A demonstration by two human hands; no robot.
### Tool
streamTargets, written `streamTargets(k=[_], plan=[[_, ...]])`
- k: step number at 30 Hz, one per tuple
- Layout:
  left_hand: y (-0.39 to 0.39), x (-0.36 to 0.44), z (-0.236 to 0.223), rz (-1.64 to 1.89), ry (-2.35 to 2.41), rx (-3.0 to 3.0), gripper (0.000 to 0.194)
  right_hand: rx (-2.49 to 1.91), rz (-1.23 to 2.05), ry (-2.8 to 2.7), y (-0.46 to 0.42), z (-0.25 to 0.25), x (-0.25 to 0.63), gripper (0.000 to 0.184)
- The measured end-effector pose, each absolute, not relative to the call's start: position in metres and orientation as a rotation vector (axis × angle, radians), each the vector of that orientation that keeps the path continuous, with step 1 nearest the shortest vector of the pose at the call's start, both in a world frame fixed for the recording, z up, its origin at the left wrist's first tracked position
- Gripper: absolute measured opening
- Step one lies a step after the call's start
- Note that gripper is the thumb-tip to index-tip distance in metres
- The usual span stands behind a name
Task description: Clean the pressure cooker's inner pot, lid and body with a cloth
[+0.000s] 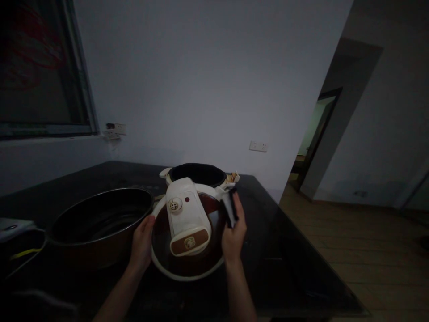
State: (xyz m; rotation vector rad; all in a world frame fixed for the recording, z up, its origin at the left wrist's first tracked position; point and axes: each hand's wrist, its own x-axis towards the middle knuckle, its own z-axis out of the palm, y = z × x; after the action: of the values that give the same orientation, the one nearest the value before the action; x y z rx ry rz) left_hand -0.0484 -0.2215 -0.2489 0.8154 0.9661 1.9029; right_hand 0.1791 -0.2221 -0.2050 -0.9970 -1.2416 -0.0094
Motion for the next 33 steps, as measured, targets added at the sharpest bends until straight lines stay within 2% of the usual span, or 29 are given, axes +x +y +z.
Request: streamTargets(k=[2,5,10,16,21,25,33], plan=[[-0.221,-0.049,-0.25,1.905,0.965,0.818,0.047,-1.053,-0.206,-1.563,-0.222,-0.208,0.167,0.058],[-0.218,-0.049,-0.251,1.897,0.982,0.827,0.048,-1.126,-0.42,-1.717,-0.218,-0.209,0.159,0.067],[-0.216,-0.05,-0.25,1.894,0.988,0.867,0.046,-1.021,-0.419,-1.966,-0.203,-0.183,0.166,0.074],[-0.216,-0.047,-0.248,1.931,0.989,0.858,0.048,-0.975,-0.429,-2.131,-0.186,-0.134,0.15,0.046],[-0.216,-0.046,-0.25,1.949,1.003,0.872,0.046,-1.146,-0.405,-2.184,-0.171,-0.109,0.124,0.045],[-0.215,-0.045,-0.254,1.974,0.986,0.848,0.043,-1.175,-0.4,-2.163,-0.168,-0.107,0.119,0.045],[-0.218,-0.043,-0.25,1.968,0.971,0.815,0.044,-0.769,-0.31,-2.142,-0.186,-0.135,0.144,0.044]])
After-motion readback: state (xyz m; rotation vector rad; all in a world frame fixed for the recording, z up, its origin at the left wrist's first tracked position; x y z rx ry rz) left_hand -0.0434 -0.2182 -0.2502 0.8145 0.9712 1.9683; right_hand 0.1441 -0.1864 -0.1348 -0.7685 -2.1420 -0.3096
